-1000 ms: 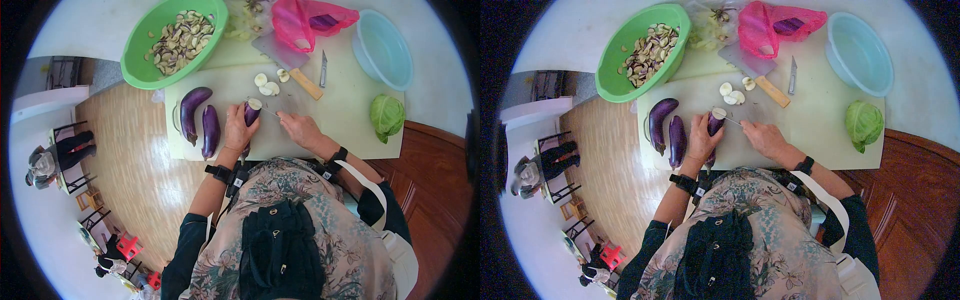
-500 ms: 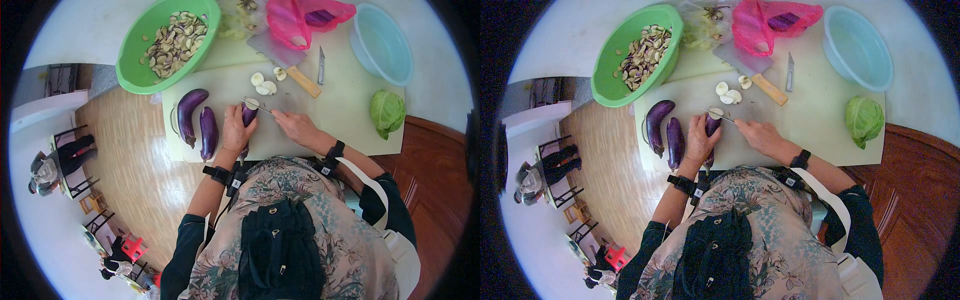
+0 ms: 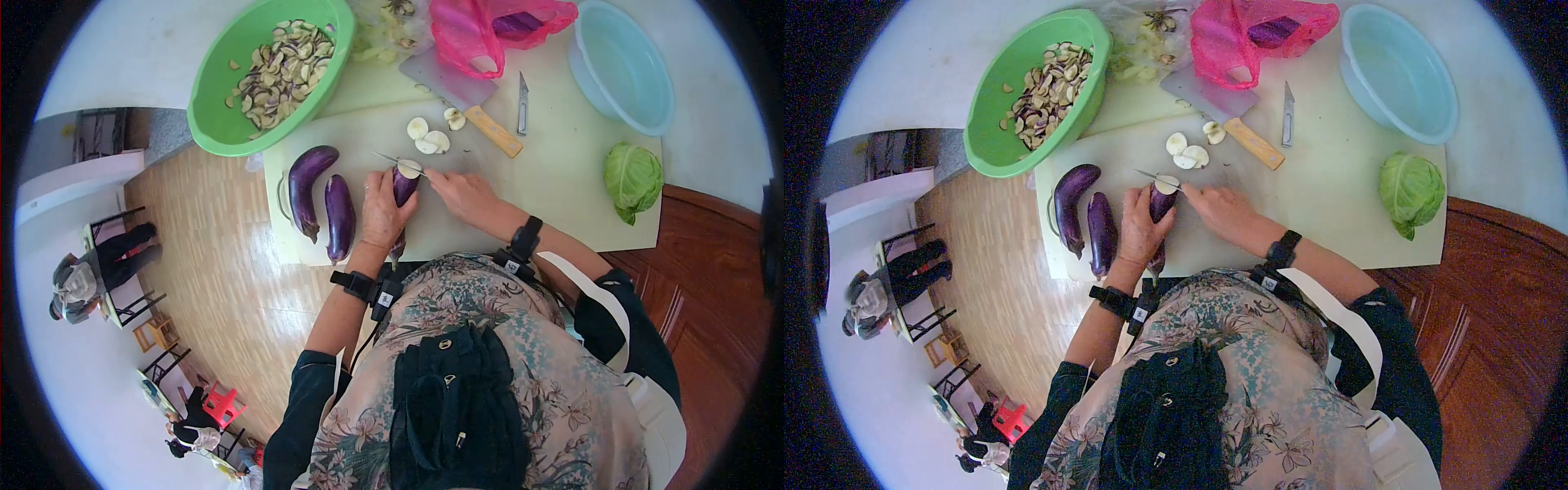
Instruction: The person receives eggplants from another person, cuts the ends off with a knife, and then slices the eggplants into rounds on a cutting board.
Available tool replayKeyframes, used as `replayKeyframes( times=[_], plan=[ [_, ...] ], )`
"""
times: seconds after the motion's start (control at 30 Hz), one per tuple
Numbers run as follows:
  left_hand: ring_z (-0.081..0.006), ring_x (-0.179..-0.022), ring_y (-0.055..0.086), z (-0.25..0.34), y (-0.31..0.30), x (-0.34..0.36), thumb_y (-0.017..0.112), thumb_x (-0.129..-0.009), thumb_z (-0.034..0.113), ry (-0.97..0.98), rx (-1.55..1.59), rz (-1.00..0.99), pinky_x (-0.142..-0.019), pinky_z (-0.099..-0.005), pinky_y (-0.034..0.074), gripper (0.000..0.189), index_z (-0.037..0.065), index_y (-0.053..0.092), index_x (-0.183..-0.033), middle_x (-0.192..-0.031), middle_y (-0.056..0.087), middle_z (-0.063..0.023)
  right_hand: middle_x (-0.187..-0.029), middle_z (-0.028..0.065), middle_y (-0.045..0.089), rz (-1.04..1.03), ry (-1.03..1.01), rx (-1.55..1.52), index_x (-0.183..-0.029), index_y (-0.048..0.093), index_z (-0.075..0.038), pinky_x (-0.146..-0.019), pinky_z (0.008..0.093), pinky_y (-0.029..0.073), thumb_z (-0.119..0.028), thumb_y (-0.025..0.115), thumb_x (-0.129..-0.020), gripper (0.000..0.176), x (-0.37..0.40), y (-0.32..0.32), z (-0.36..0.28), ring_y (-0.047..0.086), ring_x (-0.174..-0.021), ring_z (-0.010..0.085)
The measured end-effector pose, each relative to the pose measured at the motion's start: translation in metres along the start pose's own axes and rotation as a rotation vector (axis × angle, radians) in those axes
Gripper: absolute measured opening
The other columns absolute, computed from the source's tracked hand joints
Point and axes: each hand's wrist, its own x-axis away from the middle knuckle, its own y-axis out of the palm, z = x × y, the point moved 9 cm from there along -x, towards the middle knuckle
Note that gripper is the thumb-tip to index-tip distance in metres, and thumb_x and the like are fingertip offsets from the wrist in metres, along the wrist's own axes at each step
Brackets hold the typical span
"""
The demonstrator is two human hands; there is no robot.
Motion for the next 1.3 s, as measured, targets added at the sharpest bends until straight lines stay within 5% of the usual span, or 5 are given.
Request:
replayKeyframes(
  times=[0.33, 0.8, 0.97, 1.1, 1.3],
  plan=[
    [-0.0365, -0.094, 0.051, -0.006, -0.001, 0.002, 0.073, -0.067, 0.021, -0.014, 0.037, 0.06, -0.081, -0.0428, 0.045, 0.054, -0.005, 0.053, -0.111, -0.1, 0.05, -0.0198, -0.082, 0.0207, 0.062, -0.065, 0.081, -0.073, -0.117, 0.047, -0.003, -0.066, 0.0471, 0.05, -0.013, 0.046, -0.088, 0.03, 0.006, -0.001, 0.004, 0.062, -0.073, 0.0386],
    [-0.0343, -0.09, 0.053, -0.004, -0.006, 0.004, 0.075, -0.065, 0.021, 0.001, 0.017, 0.1, -0.08, -0.0395, 0.046, 0.059, -0.005, 0.054, -0.113, -0.096, 0.051, -0.019, -0.07, 0.018, 0.061, 0.079, 0.179, -0.138, -0.108, 0.052, -0.006, -0.054, 0.0465, 0.049, -0.021, 0.05, -0.089, 0.024, 0.039, -0.023, 0.024, 0.061, -0.063, 0.0364],
    [-0.0346, -0.089, 0.053, 0.0, -0.007, 0.004, 0.075, -0.065, 0.02, 0.021, 0.006, 0.115, -0.08, -0.0399, 0.046, 0.058, -0.005, 0.054, -0.113, -0.095, 0.051, -0.019, -0.069, 0.0166, 0.061, 0.19, 0.049, -0.159, -0.107, 0.052, -0.006, -0.054, 0.0462, 0.049, -0.021, 0.05, -0.089, 0.023, 0.029, -0.039, 0.004, 0.061, -0.062, 0.0366],
    [-0.0346, -0.089, 0.053, -0.003, -0.006, 0.004, 0.075, -0.065, 0.02, -0.004, 0.015, 0.101, -0.08, -0.0402, 0.046, 0.056, -0.004, 0.054, -0.112, -0.095, 0.051, -0.0187, -0.075, 0.0162, 0.061, -0.001, 0.092, -0.07, -0.108, 0.054, -0.008, -0.056, 0.0434, 0.049, -0.018, 0.055, -0.086, 0.024, 0.029, -0.029, -0.002, 0.061, -0.065, 0.0353],
    [-0.0353, -0.09, 0.053, -0.001, -0.004, 0.002, 0.074, -0.066, 0.02, -0.015, -0.013, 0.063, -0.08, -0.0402, 0.046, 0.056, -0.005, 0.054, -0.111, -0.096, 0.051, -0.0197, -0.074, 0.0159, 0.06, 0.018, 0.035, -0.045, -0.112, 0.051, -0.008, -0.054, 0.0441, 0.049, -0.018, 0.054, -0.087, 0.027, 0.033, -0.029, -0.005, 0.06, -0.063, 0.0352]
  ],
)
